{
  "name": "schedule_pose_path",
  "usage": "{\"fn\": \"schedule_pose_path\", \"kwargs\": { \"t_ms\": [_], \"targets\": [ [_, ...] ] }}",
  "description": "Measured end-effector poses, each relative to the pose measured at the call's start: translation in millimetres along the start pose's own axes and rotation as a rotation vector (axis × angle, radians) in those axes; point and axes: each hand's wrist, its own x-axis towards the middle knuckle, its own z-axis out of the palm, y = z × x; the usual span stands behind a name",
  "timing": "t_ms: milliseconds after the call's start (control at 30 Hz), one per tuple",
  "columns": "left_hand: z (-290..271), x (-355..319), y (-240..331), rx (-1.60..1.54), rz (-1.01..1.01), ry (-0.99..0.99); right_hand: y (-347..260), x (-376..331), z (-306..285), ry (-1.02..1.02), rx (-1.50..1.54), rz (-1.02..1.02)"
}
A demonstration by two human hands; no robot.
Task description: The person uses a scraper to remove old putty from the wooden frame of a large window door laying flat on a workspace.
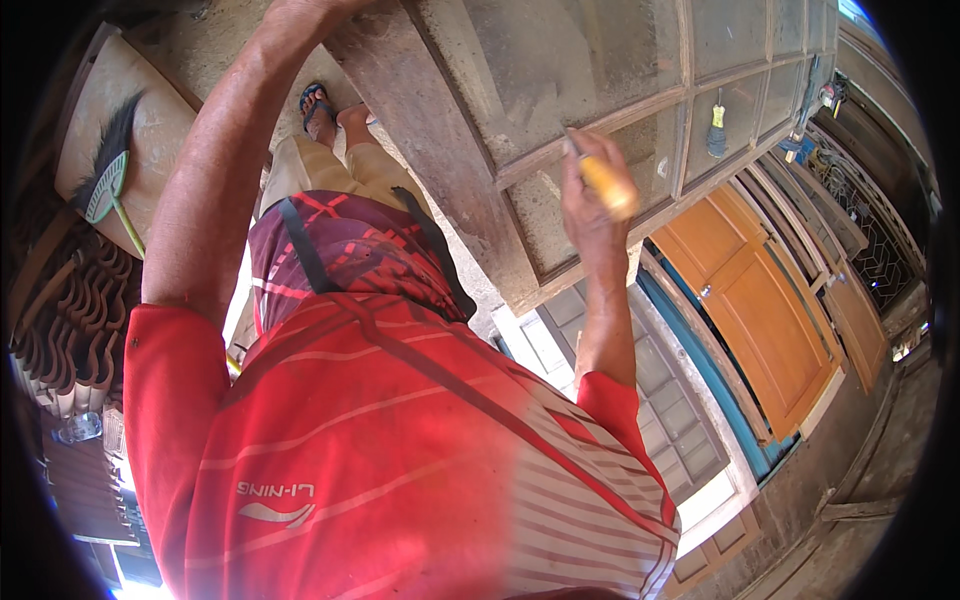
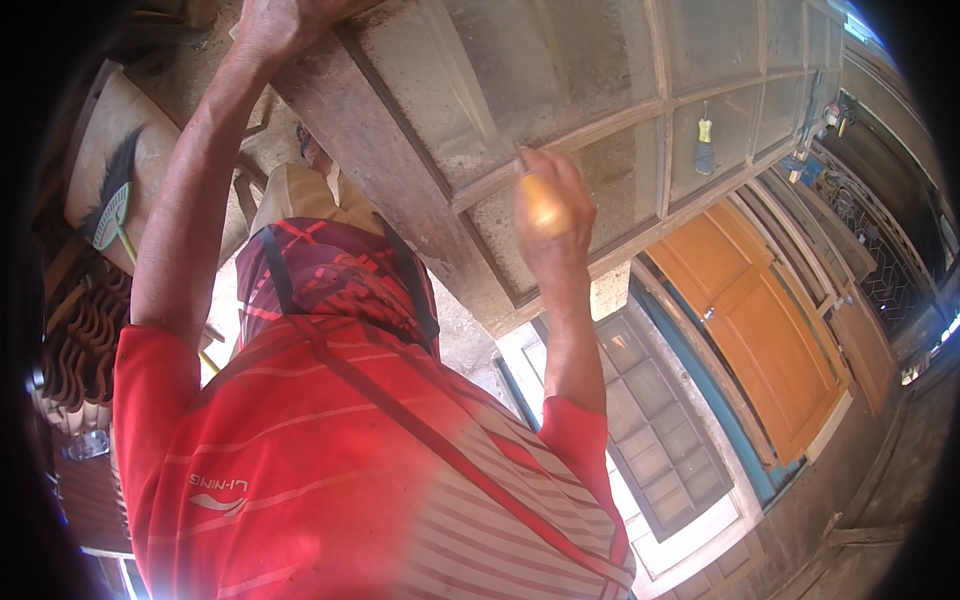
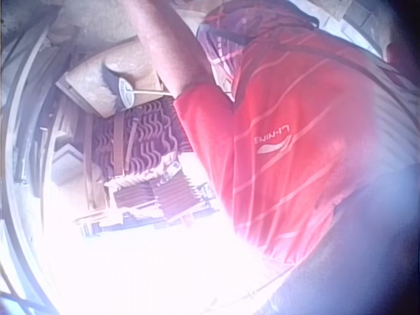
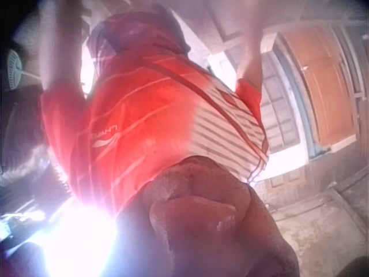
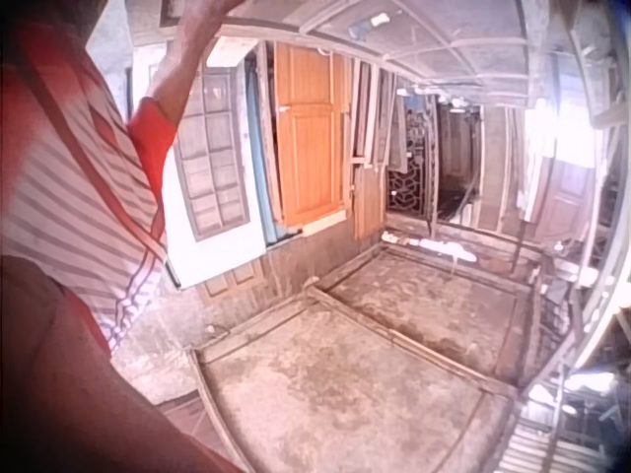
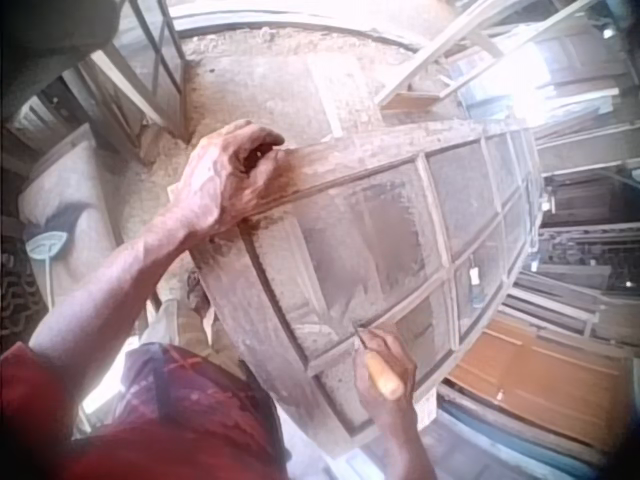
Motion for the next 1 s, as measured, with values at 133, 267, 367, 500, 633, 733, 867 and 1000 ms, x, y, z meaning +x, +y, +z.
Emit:
{"fn": "schedule_pose_path", "kwargs": {
  "t_ms": [133,267,367,500,633,733,867,1000],
  "targets": [
    [2,1,1,-0.025,0.004,0.009,-22,-32,24,-0.054,0.099,-0.136],
    [1,1,1,0.023,0.048,-0.001,-41,-32,15,-0.005,0.222,-0.092],
    [2,-1,-3,0.003,0.081,0.038,-22,-20,10,0.124,0.208,-0.025],
    [-1,1,3,0.003,0.055,0.022,-18,-13,-3,0.182,0.162,0.043],
    [6,3,5,0.046,0.080,0.030,-11,-21,1,0.136,0.144,0.043],
    [4,2,2,0.024,0.102,0.048,-6,-22,5,0.127,0.095,-0.092],
    [0,0,2,0.028,0.098,0.056,-36,-38,16,0.064,0.183,-0.160],
    [0,-2,8,-0.020,0.059,0.006,-37,-43,20,0.106,0.336,-0.093]
  ]
}}
